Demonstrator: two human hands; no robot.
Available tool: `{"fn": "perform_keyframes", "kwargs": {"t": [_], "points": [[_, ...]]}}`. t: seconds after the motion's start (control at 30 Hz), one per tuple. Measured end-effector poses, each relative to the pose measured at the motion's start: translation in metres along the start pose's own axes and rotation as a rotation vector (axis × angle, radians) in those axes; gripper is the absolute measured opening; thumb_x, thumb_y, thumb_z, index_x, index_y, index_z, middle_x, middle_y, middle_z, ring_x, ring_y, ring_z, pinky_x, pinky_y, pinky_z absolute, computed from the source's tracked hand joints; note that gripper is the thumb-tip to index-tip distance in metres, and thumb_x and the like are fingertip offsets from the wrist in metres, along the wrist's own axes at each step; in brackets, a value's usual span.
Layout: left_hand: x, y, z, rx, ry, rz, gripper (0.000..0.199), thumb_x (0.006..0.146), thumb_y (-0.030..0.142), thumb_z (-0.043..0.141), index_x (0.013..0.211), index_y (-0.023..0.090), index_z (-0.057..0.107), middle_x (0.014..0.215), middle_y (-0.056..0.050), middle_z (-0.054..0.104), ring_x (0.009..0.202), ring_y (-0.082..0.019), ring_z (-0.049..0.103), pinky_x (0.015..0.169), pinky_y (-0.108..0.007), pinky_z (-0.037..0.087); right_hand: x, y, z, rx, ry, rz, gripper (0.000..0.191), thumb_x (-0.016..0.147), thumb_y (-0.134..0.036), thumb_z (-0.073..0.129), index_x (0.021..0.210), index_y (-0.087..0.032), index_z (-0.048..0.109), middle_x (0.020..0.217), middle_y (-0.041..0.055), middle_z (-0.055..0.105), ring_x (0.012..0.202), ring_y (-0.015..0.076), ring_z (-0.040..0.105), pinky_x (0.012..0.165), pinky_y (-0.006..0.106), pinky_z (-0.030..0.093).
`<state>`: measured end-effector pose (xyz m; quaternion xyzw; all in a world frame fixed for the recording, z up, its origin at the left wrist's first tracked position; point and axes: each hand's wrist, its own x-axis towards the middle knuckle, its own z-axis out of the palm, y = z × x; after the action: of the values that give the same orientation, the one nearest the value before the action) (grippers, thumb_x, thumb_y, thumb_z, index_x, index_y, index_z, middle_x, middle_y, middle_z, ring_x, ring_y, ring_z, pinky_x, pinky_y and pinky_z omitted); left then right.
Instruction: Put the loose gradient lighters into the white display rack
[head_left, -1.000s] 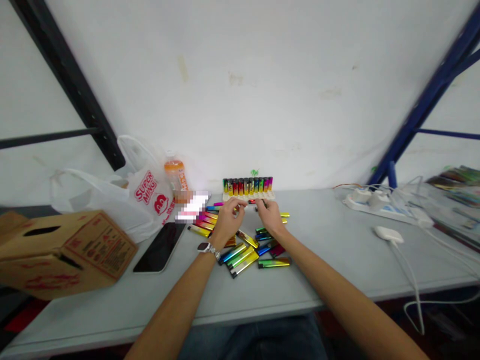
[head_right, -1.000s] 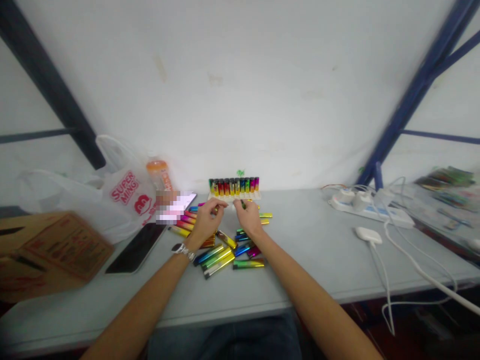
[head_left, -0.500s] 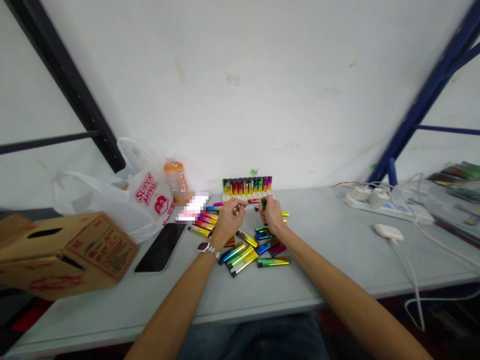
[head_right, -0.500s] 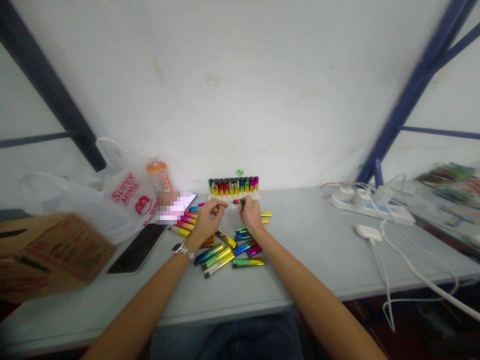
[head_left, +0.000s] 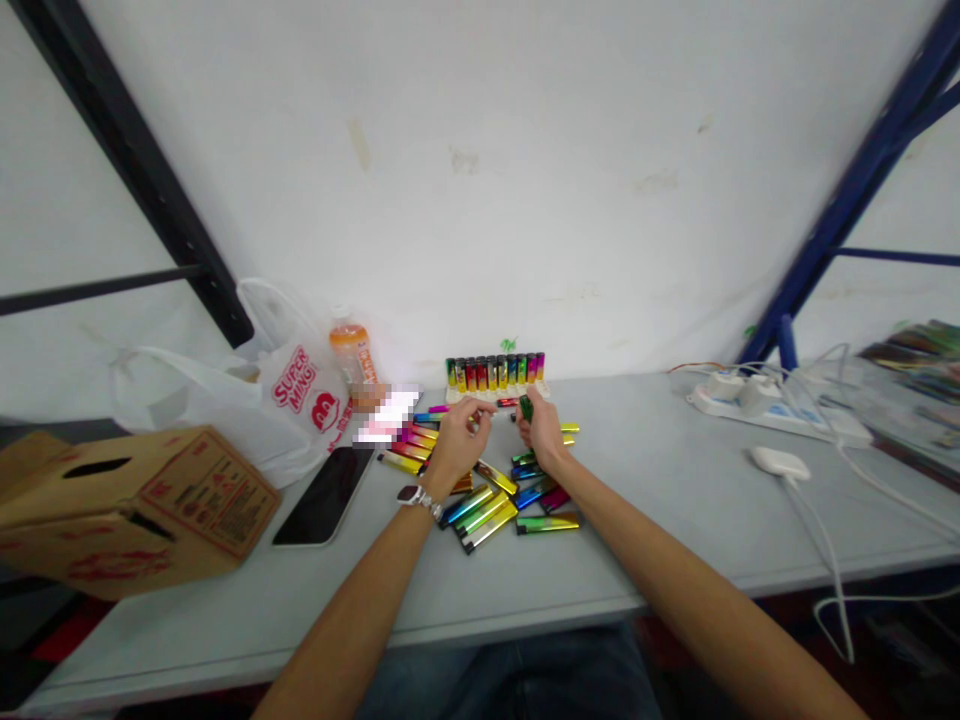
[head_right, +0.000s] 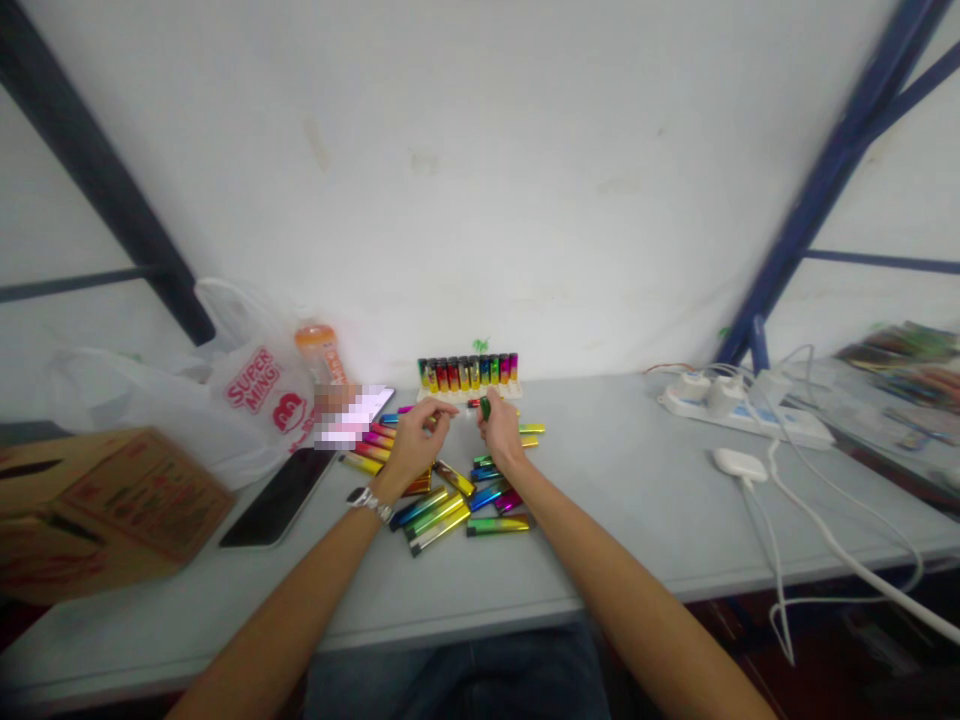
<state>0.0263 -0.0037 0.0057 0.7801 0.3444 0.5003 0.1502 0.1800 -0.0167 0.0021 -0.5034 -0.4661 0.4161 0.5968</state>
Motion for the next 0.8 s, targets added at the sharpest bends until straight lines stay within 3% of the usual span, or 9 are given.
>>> {"fn": "perform_keyframes", "kwargs": {"t": [0.1,0.2,0.27,0.33,0.43,0.57,0.7,0.8], "points": [[0.002,0.003,0.003,-0.041,0.025,-0.062,0.015,0.09,0.024,0.056,0.093,0.018,0.069,0.09,-0.005,0.071,0.079,-0.015,0.065,0.067,-0.025,0.053,0.001,0.001,0.002,0.049,-0.001,0.004,0.063,0.087,-0.074,0.03,0.064,-0.02,0.055,0.048,-0.0015,0.043,0.047,0.0133,0.041,0.045,0.026,0.031],[0.009,0.004,0.011,-0.138,0.041,-0.185,0.025,0.088,0.039,0.062,0.095,0.017,0.07,0.09,-0.007,0.073,0.08,-0.016,0.067,0.071,-0.028,0.055,0.002,0.006,0.005,-0.098,0.018,-0.156,0.051,0.088,-0.065,0.038,0.073,-0.02,0.059,0.071,0.0034,0.061,0.075,0.0186,0.057,0.07,0.03,0.045],[0.015,0.004,0.016,-0.226,0.035,-0.256,0.029,0.086,0.044,0.065,0.092,0.016,0.072,0.089,-0.007,0.074,0.079,-0.017,0.068,0.072,-0.029,0.057,0.003,0.01,0.006,-0.197,-0.001,-0.269,0.041,0.091,-0.055,0.039,0.08,-0.021,0.058,0.088,0.0057,0.065,0.093,0.0209,0.058,0.088,0.034,0.044],[0.02,0.005,0.019,-0.323,-0.014,-0.304,0.032,0.083,0.046,0.068,0.09,0.015,0.073,0.086,-0.007,0.075,0.076,-0.018,0.069,0.07,-0.03,0.058,0.002,0.013,0.007,-0.232,-0.017,-0.347,0.034,0.093,-0.048,0.037,0.089,-0.021,0.057,0.098,0.0069,0.063,0.1,0.0211,0.056,0.095,0.037,0.042],[0.024,0.008,0.02,-0.468,-0.107,-0.355,0.034,0.079,0.045,0.073,0.092,0.014,0.074,0.085,-0.008,0.076,0.077,-0.018,0.071,0.073,-0.032,0.06,0.002,0.016,0.006,-0.222,0.023,-0.383,0.026,0.095,-0.043,0.037,0.1,-0.021,0.052,0.101,0.0075,0.06,0.1,0.0209,0.055,0.093,0.037,0.044],[0.027,0.007,0.016,-0.559,-0.136,-0.397,0.032,0.073,0.037,0.079,0.094,0.013,0.074,0.093,-0.01,0.077,0.087,-0.02,0.072,0.085,-0.035,0.059,0.008,0.016,0.0,-0.253,0.11,-0.366,0.022,0.093,-0.038,0.04,0.102,-0.022,0.052,0.101,0.0072,0.057,0.099,0.0212,0.053,0.089,0.036,0.045],[0.054,-0.002,0.012,-0.372,-0.088,-0.395,0.022,0.073,0.027,0.078,0.091,0.014,0.076,0.086,-0.009,0.078,0.079,-0.02,0.072,0.079,-0.036,0.059,0.019,0.009,-0.016,-0.239,0.252,-0.316,0.024,0.09,-0.041,0.043,0.095,-0.021,0.054,0.095,0.0056,0.057,0.092,0.0211,0.053,0.087,0.035,0.043],[0.088,-0.006,0.015,-0.114,-0.136,-0.178,0.015,0.076,0.022,0.075,0.09,0.018,0.078,0.09,-0.007,0.078,0.083,-0.021,0.072,0.085,-0.037,0.057,0.027,0.004,-0.032,-0.204,0.32,-0.287,0.024,0.087,-0.043,0.045,0.088,-0.021,0.055,0.088,0.0038,0.059,0.086,0.0202,0.053,0.082,0.033,0.042]]}}
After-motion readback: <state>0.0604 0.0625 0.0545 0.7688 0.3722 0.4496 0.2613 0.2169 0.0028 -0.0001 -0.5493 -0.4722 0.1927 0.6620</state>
